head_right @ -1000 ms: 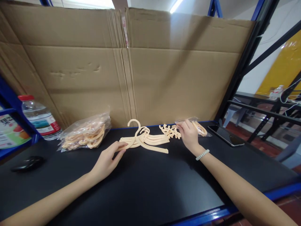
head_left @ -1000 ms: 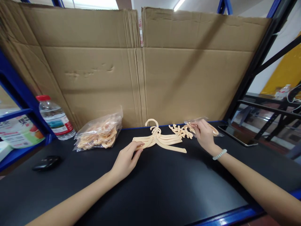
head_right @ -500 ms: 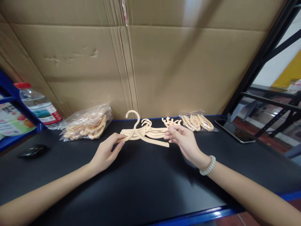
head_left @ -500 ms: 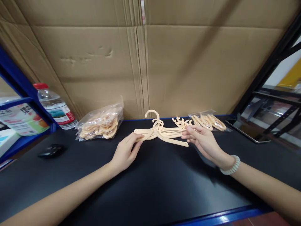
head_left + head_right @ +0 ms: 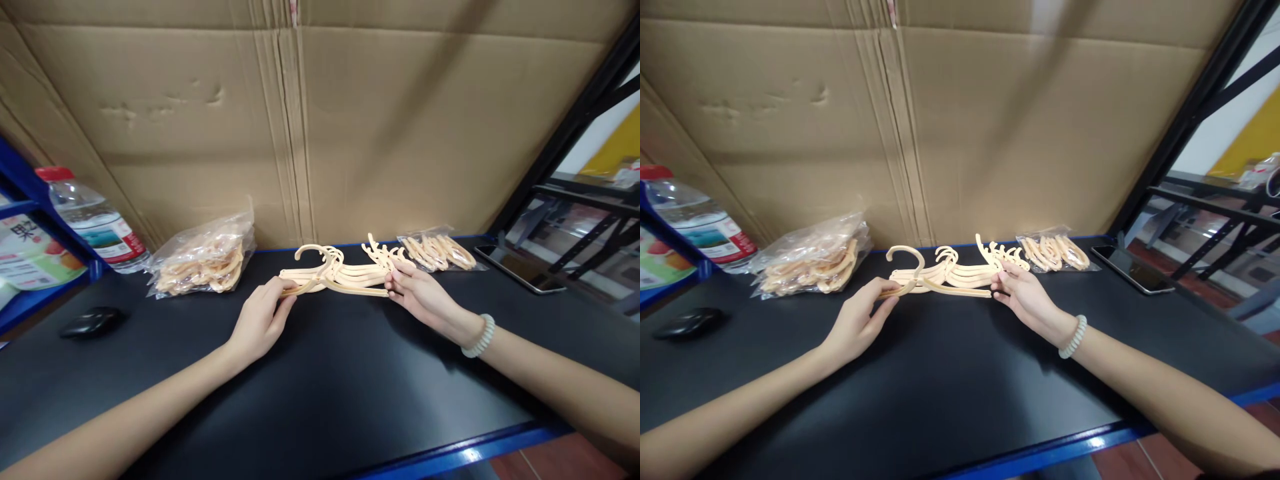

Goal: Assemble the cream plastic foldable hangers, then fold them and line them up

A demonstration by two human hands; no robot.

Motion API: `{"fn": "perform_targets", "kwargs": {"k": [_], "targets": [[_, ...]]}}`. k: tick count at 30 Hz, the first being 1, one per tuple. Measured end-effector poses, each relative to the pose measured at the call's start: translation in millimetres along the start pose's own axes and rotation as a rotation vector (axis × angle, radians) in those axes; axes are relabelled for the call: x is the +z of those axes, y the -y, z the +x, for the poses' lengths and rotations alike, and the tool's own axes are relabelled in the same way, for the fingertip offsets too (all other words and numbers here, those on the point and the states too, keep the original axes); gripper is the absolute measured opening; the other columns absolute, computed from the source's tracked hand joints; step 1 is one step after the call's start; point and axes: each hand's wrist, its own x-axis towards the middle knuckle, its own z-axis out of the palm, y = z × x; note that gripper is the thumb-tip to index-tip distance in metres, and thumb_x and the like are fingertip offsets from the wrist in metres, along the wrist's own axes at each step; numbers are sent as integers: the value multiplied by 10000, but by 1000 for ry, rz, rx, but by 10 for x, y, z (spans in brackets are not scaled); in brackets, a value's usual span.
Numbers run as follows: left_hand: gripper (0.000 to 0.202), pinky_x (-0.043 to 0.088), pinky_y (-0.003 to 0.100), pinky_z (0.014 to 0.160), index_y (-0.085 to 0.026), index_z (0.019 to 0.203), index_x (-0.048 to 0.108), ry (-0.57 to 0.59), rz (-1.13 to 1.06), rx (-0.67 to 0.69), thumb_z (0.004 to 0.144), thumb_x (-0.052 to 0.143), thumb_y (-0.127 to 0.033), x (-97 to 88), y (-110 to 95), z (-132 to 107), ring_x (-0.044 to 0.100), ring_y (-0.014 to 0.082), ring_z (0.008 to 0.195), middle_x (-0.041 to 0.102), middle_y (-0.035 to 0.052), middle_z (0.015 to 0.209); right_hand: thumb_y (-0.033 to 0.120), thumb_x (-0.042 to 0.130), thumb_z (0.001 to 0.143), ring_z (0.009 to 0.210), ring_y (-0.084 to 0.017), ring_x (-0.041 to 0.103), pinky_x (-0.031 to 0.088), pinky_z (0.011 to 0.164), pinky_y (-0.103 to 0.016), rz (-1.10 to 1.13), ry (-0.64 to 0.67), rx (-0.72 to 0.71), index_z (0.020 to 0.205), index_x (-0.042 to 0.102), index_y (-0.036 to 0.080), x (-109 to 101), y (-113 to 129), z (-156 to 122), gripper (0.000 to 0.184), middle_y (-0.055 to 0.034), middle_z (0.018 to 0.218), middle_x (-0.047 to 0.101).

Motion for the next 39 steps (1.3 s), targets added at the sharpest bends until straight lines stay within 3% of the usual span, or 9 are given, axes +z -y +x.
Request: {"fn": "perform_targets", "kwargs": {"k": [8,13,19,25,30,39], "targets": [[141,477,344,747,-201,1021,534,8,-22,-45,937,444,-270,8,29,8,616,216,833,640,47,950,297,701,778,861,-174,633,523,715,-317,77,52,64,872,532,220,85,167,-97,209,-52,956,685],[140,464,351,770,-200,1022,531,12,-53,-67,935,449,-272,16,25,18,604,217,854,634,46,956,242,790,691,801,-118,610,491,748,-261,126,91,93,815,600,194,103,190,-91,232,-26,928,682],[129,461,355,795,-205,1018,523,21,-96,-97,939,441,-265,22,41,5,594,216,885,622,48,971,227,819,658,872,-151,646,516,838,-300,129,93,46,751,580,194,94,181,-74,259,-8,878,674],[114,449,361,802,-211,1016,515,28,-86,-101,934,444,-246,3,37,-12,584,217,886,620,40,967,251,799,689,911,-163,656,518,877,-322,78,98,82,740,579,185,86,191,-81,236,-36,904,707],[102,446,362,786,-212,998,514,35,-70,-101,928,444,-235,-6,40,-17,580,219,856,620,37,957,259,776,723,907,-151,653,505,886,-304,53,101,82,856,648,188,84,179,-59,197,-18,866,700],[97,441,351,776,-213,990,512,32,-72,-104,928,438,-230,-13,28,-14,577,215,852,616,33,940,367,703,805,1016,-189,623,522,834,-292,-35,207,132,795,673,165,98,247,-121,204,-88,1093,686]]}}
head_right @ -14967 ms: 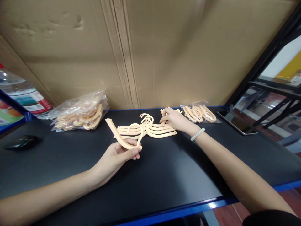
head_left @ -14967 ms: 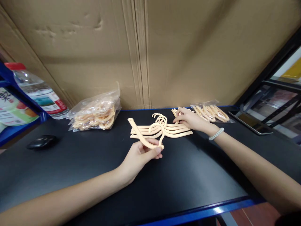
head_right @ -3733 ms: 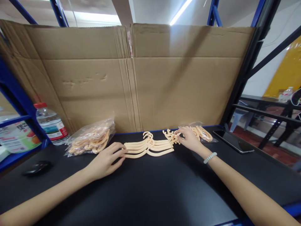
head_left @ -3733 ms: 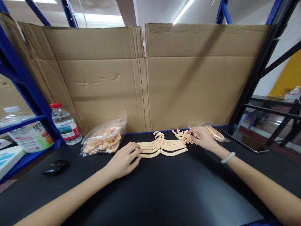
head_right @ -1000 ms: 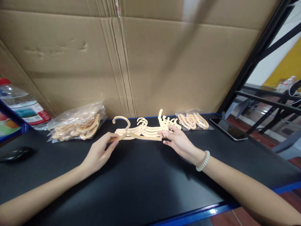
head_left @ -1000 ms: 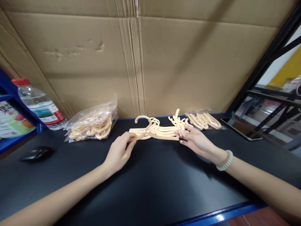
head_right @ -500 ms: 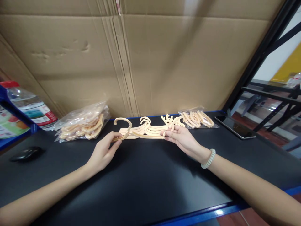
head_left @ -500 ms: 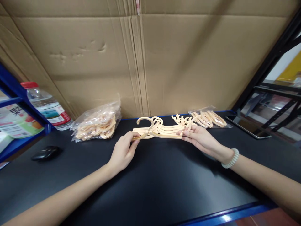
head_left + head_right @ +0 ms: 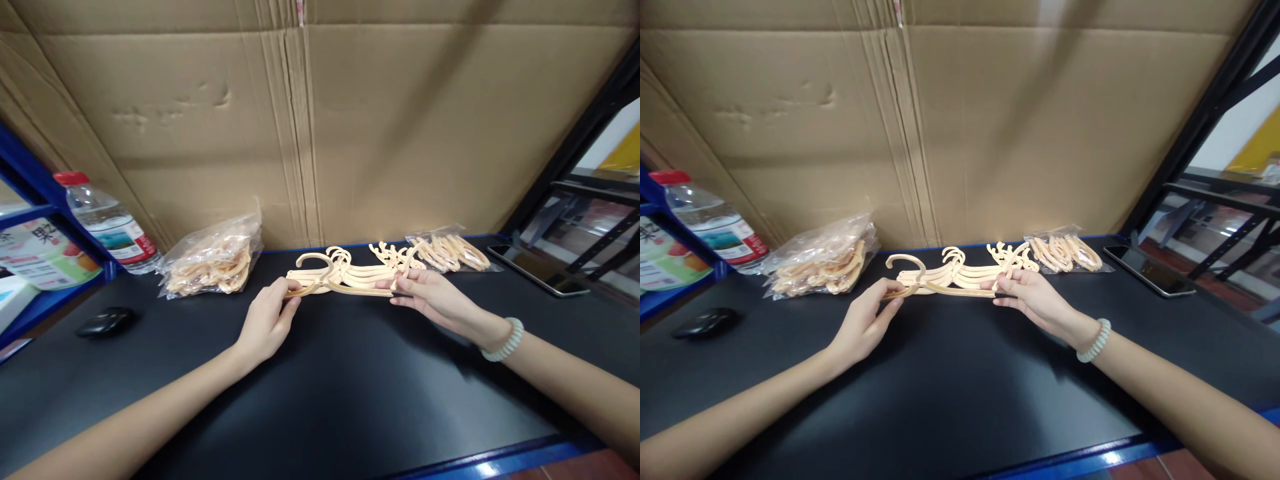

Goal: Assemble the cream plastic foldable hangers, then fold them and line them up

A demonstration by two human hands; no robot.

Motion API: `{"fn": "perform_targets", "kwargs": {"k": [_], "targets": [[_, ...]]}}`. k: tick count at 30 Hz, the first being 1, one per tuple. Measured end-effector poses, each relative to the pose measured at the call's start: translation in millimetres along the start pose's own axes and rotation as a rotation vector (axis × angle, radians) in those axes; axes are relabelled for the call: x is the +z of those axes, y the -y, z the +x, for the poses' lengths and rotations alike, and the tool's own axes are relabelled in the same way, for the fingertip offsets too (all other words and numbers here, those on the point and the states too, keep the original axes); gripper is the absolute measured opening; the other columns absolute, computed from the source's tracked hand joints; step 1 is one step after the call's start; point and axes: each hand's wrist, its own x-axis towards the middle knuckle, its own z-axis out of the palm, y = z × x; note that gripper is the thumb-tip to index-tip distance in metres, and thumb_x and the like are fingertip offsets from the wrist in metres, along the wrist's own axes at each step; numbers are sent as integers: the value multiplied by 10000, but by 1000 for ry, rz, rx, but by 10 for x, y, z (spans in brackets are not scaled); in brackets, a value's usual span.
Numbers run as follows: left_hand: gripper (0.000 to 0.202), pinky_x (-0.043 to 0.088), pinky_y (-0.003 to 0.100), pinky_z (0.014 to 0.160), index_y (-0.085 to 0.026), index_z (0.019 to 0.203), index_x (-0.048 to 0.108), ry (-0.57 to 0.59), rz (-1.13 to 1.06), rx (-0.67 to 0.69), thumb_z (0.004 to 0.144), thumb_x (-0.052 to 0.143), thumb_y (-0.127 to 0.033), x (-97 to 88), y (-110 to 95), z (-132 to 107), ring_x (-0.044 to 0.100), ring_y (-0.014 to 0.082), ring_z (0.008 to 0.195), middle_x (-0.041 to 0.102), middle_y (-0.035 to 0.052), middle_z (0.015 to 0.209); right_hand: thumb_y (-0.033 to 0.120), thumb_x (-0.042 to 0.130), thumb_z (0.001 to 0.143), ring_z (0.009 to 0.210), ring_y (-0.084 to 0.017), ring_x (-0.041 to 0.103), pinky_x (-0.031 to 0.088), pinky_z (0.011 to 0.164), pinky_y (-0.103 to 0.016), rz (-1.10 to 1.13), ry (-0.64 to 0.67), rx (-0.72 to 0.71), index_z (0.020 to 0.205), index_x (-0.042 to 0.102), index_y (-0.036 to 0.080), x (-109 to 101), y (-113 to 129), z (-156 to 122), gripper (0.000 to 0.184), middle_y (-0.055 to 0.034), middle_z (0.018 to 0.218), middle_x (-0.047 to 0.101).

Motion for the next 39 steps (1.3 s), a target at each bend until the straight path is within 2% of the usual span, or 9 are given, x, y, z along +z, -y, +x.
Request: {"fn": "perform_targets", "kwargs": {"k": [4,8,12,16,26,30,34,37,39], "targets": [[97,438,341,755,-216,983,514,1,5,0,925,438,-223,-2,-10,-2,577,212,827,615,27,925,356,708,803,1019,-211,644,550,803,-290,40,51,45,766,642,156,-15,23,-18,214,-97,1095,683],[95,438,336,747,-217,986,509,-3,12,9,924,437,-217,-6,-27,-5,579,210,826,619,26,927,337,736,782,948,-225,689,566,781,-287,55,36,110,823,630,153,-14,20,-28,216,-81,939,702],[99,439,336,752,-218,994,507,4,11,22,924,437,-211,-7,-35,-12,581,209,834,619,27,936,331,746,772,876,-208,706,567,801,-293,42,12,114,787,616,153,13,4,-26,221,-44,811,687],[94,441,345,755,-215,982,510,21,11,23,925,435,-206,-4,-34,-18,575,206,822,613,28,929,356,759,752,832,-193,703,558,813,-319,23,-29,68,808,616,157,43,-44,-5,251,-38,818,685],[138,460,310,721,-221,1027,513,61,-10,12,952,397,-230,-34,-56,-31,602,188,807,620,33,921,442,803,664,582,-164,644,546,608,-324,-54,-166,-98,744,538,190,156,-105,3,374,-5,613,629],[191,467,296,730,-241,1111,496,84,-9,3,966,372,-234,-59,-80,-51,624,182,850,636,33,998,399,797,691,611,-146,647,536,604,-290,-5,-156,-135,783,536,196,164,-96,10,342,12,687,613],[219,471,310,698,-239,1162,460,117,78,-46,969,357,-250,-177,-101,3,633,193,805,642,39,993,362,764,738,690,-128,633,521,596,-257,61,-116,-185,977,630,230,72,5,17,305,-13,899,651],[187,467,319,696,-213,1103,473,148,119,-61,969,353,-263,-352,-119,85,622,207,813,631,54,974,377,768,717,619,-106,569,478,528,-227,37,-126,-242,861,704,222,-99,147,15,221,-5,753,631],[152,458,317,708,-204,989,496,238,141,5,967,362,-272,-477,-135,133,600,205,809,610,46,924,372,793,671,561,-111,547,464,503,-245,-120,-102,-236,781,721,226,-242,252,7,197,-3,668,628]]}}
